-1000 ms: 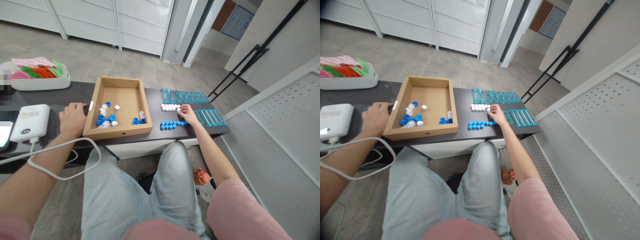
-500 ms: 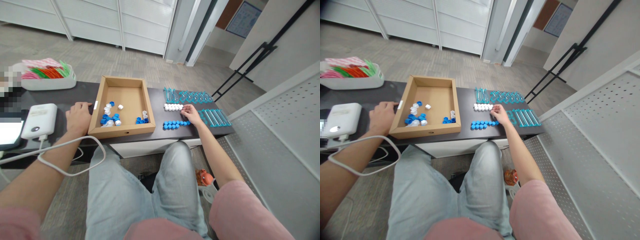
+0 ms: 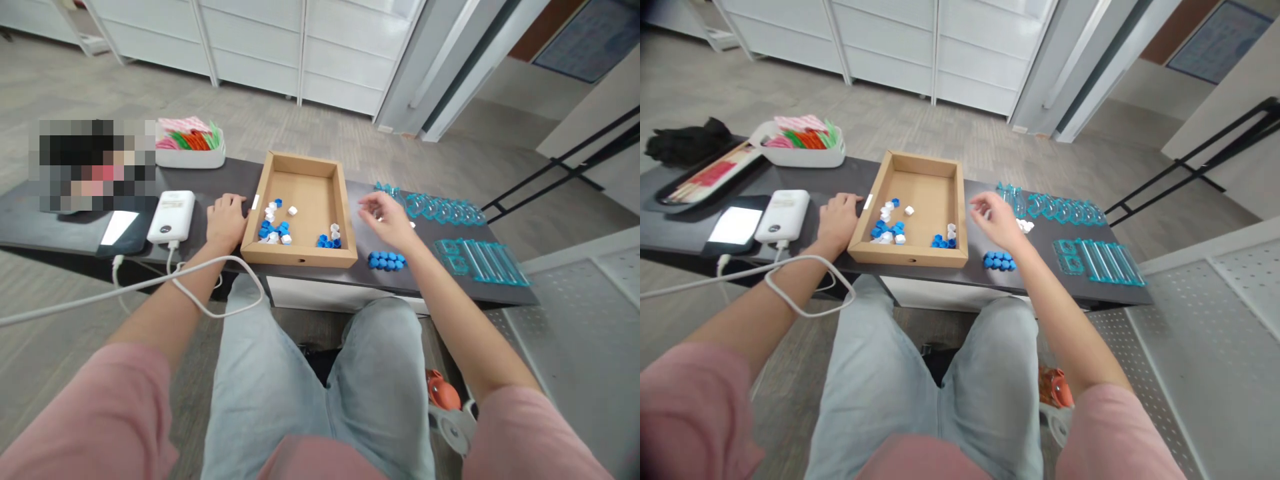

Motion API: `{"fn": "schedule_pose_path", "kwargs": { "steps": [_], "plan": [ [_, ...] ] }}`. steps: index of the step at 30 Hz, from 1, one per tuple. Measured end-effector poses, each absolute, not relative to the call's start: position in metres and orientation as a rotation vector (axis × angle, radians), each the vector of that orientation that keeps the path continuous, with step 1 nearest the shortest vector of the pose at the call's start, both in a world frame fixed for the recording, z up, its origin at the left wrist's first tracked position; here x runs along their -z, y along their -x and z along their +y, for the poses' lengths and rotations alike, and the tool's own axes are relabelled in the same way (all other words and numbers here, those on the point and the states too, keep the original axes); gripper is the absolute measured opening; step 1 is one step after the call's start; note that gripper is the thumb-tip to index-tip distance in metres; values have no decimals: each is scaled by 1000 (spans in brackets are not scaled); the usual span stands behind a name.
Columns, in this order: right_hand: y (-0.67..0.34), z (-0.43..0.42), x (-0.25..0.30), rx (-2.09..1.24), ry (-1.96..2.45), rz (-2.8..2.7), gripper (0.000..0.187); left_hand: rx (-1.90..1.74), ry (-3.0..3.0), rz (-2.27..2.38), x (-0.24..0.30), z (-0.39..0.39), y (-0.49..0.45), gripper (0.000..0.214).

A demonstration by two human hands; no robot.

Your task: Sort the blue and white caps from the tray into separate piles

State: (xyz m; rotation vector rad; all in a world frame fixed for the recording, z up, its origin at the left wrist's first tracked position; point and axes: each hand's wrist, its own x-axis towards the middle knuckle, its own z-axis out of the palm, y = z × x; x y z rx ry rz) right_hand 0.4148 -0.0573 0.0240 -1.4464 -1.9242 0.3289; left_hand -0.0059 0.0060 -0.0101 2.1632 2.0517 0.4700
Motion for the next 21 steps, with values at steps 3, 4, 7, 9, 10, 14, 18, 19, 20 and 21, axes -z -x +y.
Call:
{"fn": "schedule_pose_path", "kwargs": {
  "steps": [3, 4, 7, 9, 10, 14, 18, 19, 20, 21],
  "plan": [
    [-333, -24, -39, -176, 1336, -2398, 27, -466, -2169, 2050, 10, 7, 6, 61],
    [-310, -12, -40, -147, 1335, -2499, 33, -466, -2170, 2048, 10, 7, 6, 60],
    [-263, 15, -37, -123, 1378, -2679, 39, -464, -2173, 2047, 10, 7, 6, 60],
    [-249, 27, -34, -131, 1441, -2708, 32, -456, -2176, 2052, 10, 7, 5, 61],
    [-246, 29, -33, -136, 1477, -2698, 29, -454, -2180, 2053, 10, 7, 5, 61],
    [-262, 24, -40, -186, 1588, -2490, 21, -449, -2181, 2054, 10, 6, 5, 61],
    [-323, 0, -50, -286, 1578, -2179, 19, -458, -2174, 2033, 8, 5, 6, 61],
    [-347, -9, -51, -293, 1568, -2106, 18, -455, -2177, 2025, 8, 5, 6, 62],
    [-372, -19, -52, -286, 1571, -2027, 16, -442, -2179, 2020, 7, 6, 7, 64],
    [-399, -30, -51, -266, 1590, -1940, 14, -420, -2184, 2013, 7, 7, 8, 66]
  ]
}}
